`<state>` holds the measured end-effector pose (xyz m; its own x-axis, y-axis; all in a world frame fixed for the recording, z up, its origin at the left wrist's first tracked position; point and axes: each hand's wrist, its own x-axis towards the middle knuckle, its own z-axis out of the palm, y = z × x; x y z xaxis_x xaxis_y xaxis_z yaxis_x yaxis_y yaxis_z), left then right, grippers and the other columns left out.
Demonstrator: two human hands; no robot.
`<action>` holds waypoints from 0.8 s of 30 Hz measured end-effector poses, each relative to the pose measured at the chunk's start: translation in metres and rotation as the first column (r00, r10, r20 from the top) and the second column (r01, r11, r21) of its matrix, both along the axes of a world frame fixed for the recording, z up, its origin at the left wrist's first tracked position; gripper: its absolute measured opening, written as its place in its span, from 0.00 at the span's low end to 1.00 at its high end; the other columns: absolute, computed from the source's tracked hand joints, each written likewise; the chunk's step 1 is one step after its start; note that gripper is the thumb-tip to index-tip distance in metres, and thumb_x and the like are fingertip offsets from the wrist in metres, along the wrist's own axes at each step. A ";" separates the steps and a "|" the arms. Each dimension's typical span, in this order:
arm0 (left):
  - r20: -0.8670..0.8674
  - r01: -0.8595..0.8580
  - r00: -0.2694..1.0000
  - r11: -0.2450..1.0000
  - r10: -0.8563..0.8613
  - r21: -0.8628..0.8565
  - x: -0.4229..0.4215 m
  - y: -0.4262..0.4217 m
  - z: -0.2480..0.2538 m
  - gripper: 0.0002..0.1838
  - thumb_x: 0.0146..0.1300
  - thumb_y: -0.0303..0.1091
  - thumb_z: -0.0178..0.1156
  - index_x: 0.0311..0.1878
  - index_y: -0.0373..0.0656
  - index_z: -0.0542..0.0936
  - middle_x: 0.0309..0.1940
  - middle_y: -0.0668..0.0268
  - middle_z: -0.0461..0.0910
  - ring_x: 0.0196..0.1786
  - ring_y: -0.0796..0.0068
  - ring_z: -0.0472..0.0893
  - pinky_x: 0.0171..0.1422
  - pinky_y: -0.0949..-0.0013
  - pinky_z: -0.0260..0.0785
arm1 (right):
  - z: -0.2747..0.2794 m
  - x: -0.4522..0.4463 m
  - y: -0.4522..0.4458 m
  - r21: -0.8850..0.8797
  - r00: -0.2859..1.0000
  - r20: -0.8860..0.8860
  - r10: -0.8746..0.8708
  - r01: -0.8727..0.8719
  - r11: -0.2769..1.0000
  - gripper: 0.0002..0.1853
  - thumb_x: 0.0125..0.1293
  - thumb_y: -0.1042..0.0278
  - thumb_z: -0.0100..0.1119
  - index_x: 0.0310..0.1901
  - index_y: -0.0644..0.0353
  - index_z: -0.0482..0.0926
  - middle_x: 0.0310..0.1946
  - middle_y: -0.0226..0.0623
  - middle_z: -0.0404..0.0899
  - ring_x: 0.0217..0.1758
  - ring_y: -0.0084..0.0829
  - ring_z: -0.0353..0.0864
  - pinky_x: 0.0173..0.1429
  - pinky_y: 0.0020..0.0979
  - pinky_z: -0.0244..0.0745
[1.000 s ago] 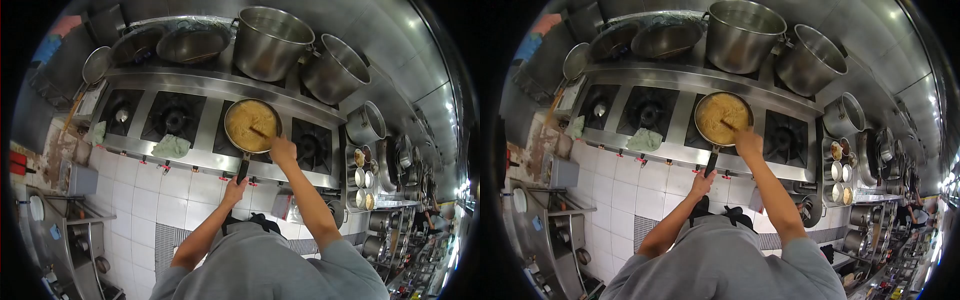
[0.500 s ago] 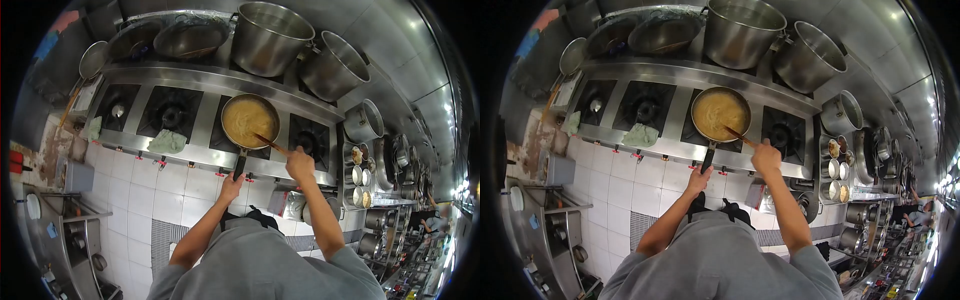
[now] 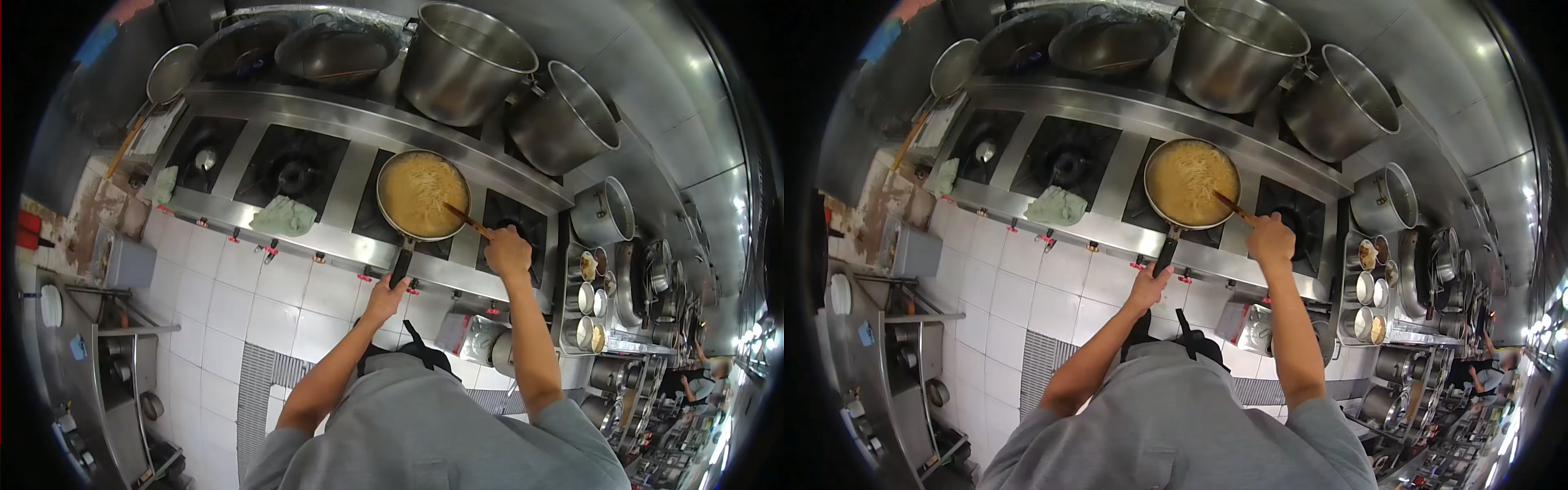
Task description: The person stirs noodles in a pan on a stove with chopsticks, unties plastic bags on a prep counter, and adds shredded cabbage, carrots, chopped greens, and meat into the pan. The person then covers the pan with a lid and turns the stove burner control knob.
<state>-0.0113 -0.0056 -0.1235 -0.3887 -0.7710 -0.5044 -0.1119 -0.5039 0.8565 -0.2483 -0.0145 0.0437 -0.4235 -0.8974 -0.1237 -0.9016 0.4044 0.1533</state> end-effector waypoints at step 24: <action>-0.007 0.006 1.000 0.999 -0.005 0.034 -0.001 0.001 0.007 0.17 0.65 0.48 0.61 0.42 0.44 0.74 0.19 0.75 0.67 0.15 0.86 0.64 0.16 0.76 0.57 | -0.048 0.029 -0.005 -0.016 0.978 -0.036 0.205 -0.206 0.978 0.22 0.60 0.67 0.51 0.54 0.31 0.80 0.40 0.44 0.78 0.36 0.45 0.84 0.41 0.40 0.82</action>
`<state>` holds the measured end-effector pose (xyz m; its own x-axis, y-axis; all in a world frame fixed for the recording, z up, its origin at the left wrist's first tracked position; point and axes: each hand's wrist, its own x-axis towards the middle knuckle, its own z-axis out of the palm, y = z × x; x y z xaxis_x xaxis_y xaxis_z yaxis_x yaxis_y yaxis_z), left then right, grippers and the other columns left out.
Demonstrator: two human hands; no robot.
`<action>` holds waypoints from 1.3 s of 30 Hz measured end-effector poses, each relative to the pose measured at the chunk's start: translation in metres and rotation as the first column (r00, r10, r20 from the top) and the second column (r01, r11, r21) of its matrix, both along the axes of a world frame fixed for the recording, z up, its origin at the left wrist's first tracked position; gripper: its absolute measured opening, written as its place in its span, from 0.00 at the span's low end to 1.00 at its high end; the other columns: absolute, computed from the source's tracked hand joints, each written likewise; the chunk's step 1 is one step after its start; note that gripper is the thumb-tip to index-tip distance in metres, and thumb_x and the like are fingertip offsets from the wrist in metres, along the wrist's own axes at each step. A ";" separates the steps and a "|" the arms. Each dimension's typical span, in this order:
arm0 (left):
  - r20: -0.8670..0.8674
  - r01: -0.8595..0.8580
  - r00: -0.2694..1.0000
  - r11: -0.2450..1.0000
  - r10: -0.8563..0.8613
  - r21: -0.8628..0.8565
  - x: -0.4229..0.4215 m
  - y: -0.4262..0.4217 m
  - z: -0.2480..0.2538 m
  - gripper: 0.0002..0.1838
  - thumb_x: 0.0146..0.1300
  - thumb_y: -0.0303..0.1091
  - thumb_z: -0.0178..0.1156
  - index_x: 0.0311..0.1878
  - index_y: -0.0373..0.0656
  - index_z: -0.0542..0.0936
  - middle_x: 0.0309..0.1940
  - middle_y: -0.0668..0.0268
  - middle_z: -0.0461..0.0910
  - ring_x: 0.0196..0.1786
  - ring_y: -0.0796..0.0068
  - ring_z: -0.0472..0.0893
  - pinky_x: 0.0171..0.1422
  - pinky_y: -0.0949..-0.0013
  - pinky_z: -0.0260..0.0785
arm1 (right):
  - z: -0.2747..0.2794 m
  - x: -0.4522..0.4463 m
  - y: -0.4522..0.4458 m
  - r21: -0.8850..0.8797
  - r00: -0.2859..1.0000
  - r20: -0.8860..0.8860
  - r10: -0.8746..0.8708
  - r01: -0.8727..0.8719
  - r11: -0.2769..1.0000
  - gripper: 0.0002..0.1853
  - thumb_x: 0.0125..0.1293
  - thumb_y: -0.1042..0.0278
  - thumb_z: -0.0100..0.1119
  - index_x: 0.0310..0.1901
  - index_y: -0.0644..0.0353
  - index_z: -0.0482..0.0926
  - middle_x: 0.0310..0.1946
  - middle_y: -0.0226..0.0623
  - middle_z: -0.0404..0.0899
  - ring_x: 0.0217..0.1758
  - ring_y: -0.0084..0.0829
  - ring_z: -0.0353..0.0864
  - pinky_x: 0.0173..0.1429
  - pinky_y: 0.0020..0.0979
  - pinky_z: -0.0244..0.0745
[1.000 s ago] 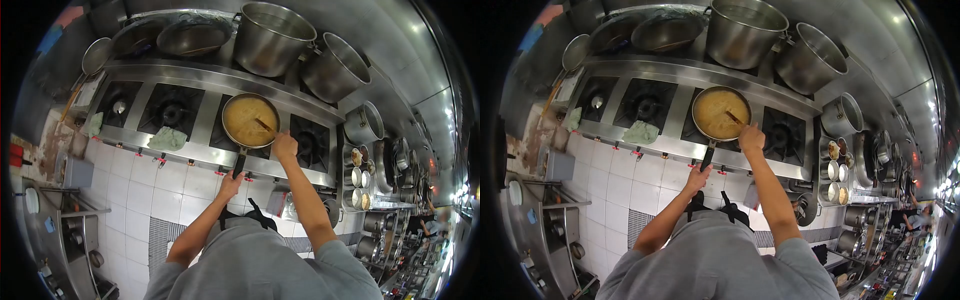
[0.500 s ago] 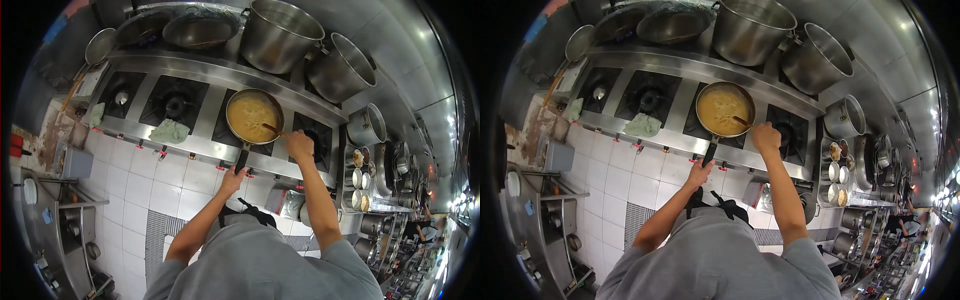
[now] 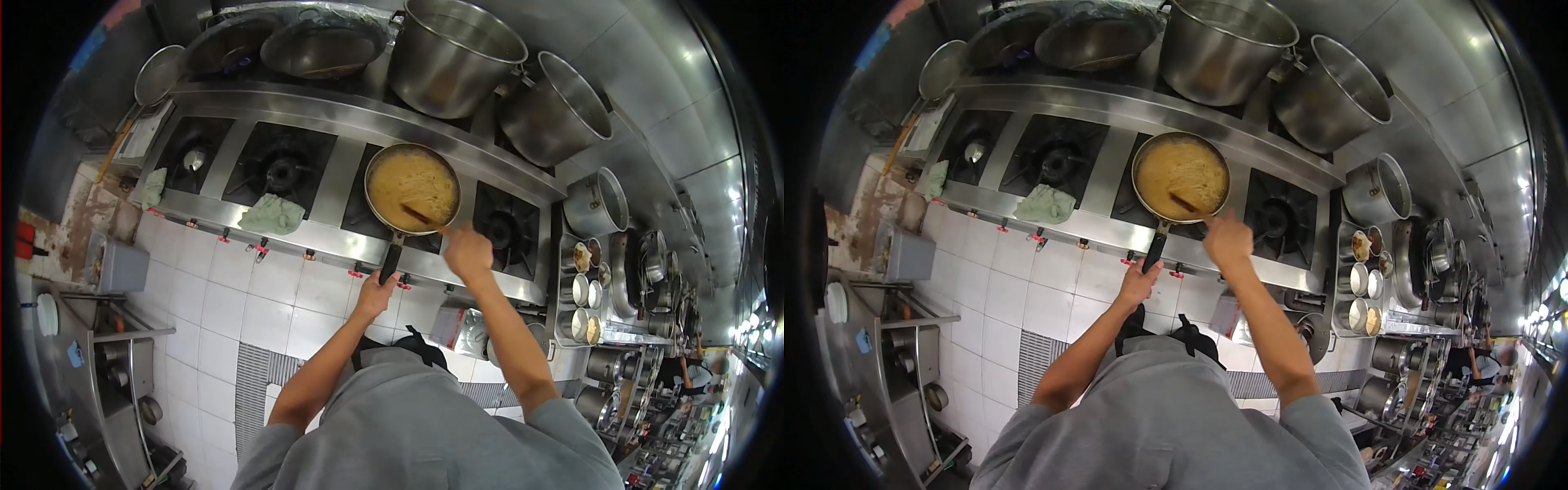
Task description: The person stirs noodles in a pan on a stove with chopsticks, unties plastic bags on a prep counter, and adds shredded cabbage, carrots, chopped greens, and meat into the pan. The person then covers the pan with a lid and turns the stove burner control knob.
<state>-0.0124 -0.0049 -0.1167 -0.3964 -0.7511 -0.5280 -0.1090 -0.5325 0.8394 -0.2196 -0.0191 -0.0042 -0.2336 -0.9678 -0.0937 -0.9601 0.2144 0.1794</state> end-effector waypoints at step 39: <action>-0.021 0.009 1.000 1.000 -0.009 0.005 0.001 0.000 -0.001 0.15 0.65 0.46 0.60 0.38 0.44 0.73 0.19 0.75 0.66 0.15 0.85 0.64 0.15 0.76 0.58 | -0.006 -0.028 -0.039 -0.051 0.979 0.091 -0.181 0.186 0.981 0.13 0.61 0.64 0.50 0.40 0.60 0.82 0.40 0.50 0.78 0.36 0.48 0.84 0.40 0.45 0.80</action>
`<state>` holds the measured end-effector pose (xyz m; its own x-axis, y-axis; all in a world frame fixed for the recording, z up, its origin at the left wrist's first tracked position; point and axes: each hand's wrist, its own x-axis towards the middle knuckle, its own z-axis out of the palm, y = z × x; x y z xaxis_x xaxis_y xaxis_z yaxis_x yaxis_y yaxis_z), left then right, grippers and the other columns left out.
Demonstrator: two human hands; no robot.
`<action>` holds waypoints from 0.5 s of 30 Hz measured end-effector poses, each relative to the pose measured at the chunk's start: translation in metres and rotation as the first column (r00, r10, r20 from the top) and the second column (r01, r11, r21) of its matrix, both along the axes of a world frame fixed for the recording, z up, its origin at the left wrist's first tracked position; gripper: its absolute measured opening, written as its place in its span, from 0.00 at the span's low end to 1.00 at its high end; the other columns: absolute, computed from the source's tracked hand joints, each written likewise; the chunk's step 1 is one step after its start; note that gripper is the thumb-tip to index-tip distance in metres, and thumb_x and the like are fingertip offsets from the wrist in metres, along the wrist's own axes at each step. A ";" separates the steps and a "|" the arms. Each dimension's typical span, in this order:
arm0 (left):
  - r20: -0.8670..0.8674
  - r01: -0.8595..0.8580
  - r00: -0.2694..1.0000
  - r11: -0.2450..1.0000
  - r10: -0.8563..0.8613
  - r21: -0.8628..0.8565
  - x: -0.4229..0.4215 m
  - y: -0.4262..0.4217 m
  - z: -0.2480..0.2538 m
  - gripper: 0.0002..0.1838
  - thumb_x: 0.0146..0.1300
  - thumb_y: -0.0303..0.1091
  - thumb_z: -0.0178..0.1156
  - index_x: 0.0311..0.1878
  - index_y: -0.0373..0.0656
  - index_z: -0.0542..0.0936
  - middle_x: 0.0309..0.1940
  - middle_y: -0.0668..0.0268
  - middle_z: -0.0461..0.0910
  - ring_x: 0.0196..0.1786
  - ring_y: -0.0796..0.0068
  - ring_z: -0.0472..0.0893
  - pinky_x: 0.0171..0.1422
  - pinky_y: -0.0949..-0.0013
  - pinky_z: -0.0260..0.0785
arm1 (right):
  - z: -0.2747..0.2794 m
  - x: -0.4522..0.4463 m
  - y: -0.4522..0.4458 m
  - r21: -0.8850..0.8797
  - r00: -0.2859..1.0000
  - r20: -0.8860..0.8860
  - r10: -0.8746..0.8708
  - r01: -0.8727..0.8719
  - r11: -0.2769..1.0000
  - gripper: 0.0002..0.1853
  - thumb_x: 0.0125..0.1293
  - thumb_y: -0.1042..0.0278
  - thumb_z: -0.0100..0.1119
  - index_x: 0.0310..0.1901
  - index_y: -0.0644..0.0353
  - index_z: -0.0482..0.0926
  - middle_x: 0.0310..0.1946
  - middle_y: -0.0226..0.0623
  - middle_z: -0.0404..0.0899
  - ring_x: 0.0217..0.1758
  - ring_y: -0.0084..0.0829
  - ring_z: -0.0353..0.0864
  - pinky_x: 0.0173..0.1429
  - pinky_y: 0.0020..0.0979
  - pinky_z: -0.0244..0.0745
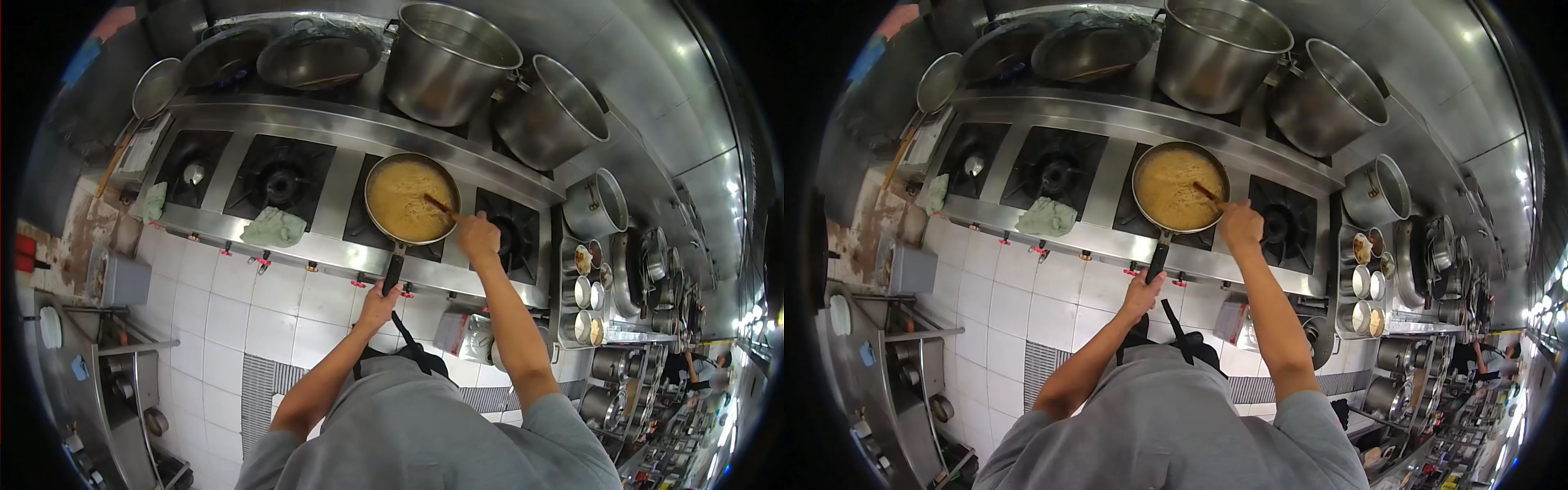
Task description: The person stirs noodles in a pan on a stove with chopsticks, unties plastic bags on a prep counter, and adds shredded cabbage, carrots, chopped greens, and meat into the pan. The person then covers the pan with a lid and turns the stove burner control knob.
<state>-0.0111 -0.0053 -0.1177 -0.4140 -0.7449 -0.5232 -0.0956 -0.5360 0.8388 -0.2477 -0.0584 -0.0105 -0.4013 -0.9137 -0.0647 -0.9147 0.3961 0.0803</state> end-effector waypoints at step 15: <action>0.002 0.012 1.000 1.000 -0.012 0.024 0.002 -0.001 0.003 0.17 0.65 0.46 0.61 0.47 0.43 0.75 0.19 0.75 0.67 0.15 0.86 0.64 0.15 0.77 0.58 | -0.004 0.029 0.023 0.134 0.979 -0.006 0.201 -0.199 0.971 0.20 0.57 0.69 0.53 0.50 0.42 0.83 0.43 0.48 0.77 0.38 0.46 0.84 0.42 0.43 0.81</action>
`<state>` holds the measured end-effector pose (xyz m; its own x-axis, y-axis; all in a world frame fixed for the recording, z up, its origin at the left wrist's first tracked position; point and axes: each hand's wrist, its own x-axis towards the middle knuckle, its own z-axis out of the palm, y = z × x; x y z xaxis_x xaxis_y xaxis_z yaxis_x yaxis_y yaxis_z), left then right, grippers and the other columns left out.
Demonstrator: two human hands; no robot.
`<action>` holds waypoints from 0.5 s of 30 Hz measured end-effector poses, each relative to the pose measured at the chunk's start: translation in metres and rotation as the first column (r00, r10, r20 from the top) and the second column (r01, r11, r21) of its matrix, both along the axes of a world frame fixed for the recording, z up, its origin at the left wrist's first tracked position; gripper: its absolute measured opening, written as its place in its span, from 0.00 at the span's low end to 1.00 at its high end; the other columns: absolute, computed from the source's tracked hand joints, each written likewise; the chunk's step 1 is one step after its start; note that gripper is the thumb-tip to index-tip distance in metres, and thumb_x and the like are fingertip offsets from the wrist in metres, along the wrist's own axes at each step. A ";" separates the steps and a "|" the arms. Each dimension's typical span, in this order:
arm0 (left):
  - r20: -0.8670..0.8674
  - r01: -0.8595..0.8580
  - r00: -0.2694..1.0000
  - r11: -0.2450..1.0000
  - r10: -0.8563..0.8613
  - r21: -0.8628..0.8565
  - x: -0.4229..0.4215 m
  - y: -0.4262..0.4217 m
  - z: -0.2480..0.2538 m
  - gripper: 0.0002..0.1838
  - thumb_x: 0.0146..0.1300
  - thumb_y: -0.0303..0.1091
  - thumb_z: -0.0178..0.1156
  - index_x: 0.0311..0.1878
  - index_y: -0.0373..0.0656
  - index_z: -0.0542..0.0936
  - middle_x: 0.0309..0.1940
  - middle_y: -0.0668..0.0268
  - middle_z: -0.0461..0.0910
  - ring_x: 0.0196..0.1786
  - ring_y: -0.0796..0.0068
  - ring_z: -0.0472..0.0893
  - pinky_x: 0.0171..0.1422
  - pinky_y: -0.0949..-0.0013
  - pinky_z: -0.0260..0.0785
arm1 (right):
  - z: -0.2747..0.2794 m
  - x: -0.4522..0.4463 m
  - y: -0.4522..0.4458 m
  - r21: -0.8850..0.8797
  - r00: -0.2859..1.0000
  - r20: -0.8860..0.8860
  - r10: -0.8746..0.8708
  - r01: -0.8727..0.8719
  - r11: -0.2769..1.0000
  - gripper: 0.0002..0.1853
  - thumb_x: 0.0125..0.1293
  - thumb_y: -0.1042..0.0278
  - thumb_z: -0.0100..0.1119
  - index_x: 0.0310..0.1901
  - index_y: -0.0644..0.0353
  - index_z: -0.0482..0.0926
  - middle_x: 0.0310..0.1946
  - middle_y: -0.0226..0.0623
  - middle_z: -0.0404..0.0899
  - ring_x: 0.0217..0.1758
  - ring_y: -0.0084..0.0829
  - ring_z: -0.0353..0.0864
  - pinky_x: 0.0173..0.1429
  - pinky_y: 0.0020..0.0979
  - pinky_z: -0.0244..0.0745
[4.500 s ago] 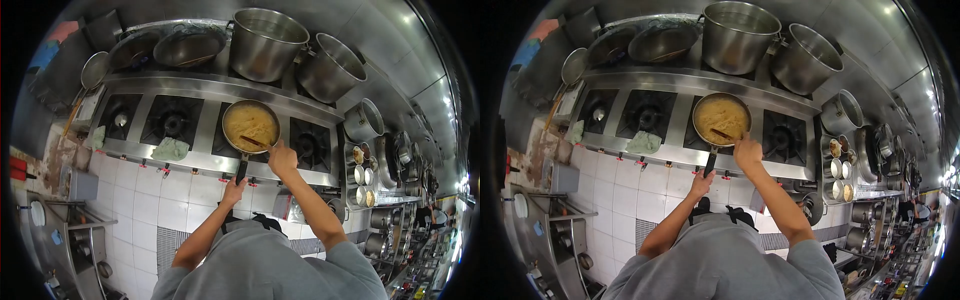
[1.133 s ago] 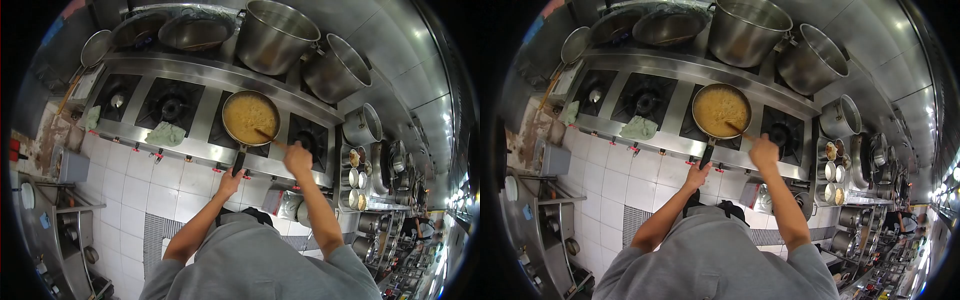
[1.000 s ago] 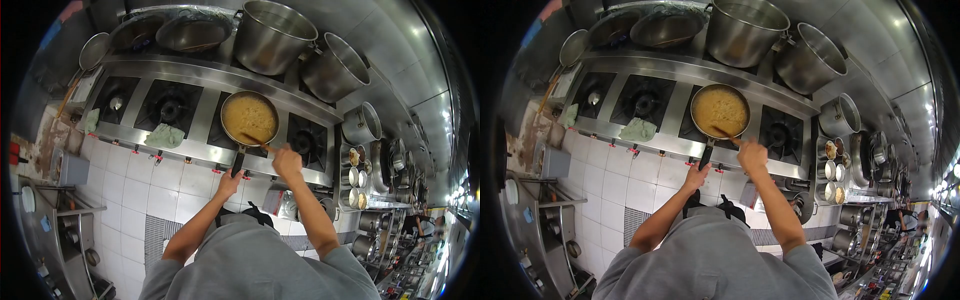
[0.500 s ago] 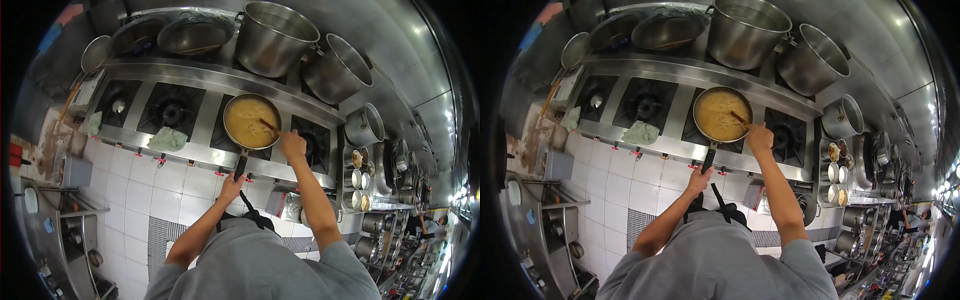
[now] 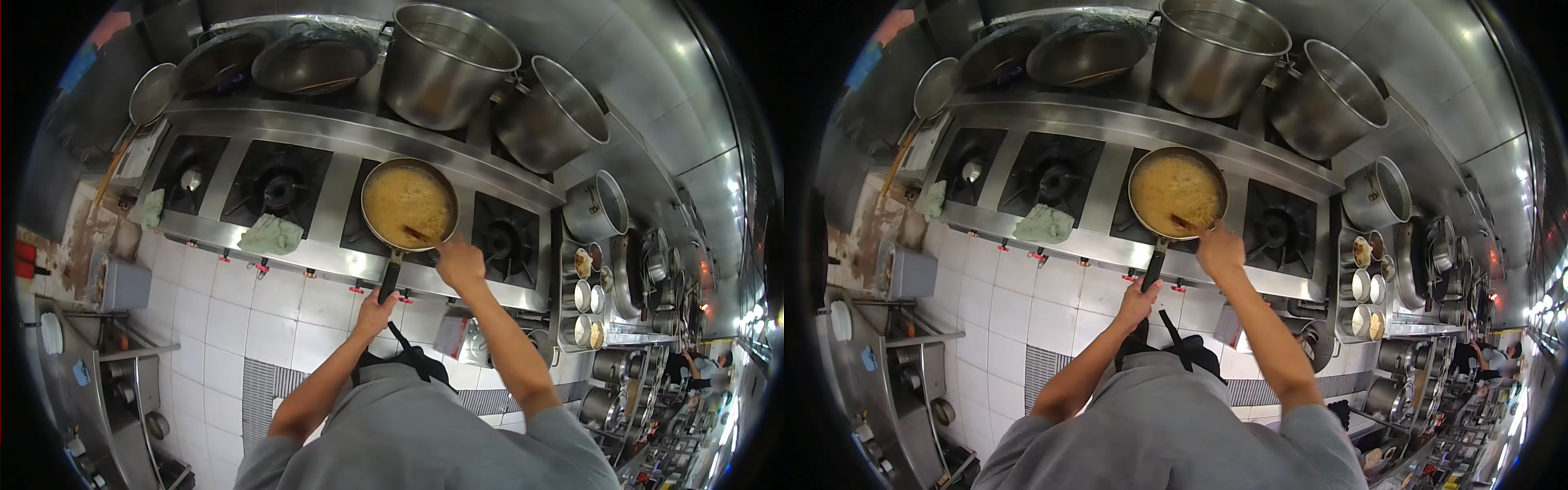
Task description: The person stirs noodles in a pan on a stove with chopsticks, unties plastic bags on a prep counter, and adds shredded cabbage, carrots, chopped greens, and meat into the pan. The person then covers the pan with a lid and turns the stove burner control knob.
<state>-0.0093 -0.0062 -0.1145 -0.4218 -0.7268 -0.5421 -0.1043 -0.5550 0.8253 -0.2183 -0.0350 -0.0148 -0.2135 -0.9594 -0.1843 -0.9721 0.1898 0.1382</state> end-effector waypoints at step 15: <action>-0.014 0.003 1.000 1.000 -0.003 -0.009 0.002 0.000 -0.005 0.17 0.64 0.48 0.61 0.42 0.44 0.75 0.19 0.74 0.68 0.15 0.85 0.65 0.16 0.76 0.59 | -0.002 -0.019 -0.051 -0.089 0.989 0.047 -0.140 0.143 0.986 0.13 0.62 0.65 0.52 0.39 0.62 0.83 0.48 0.51 0.77 0.41 0.48 0.85 0.41 0.41 0.81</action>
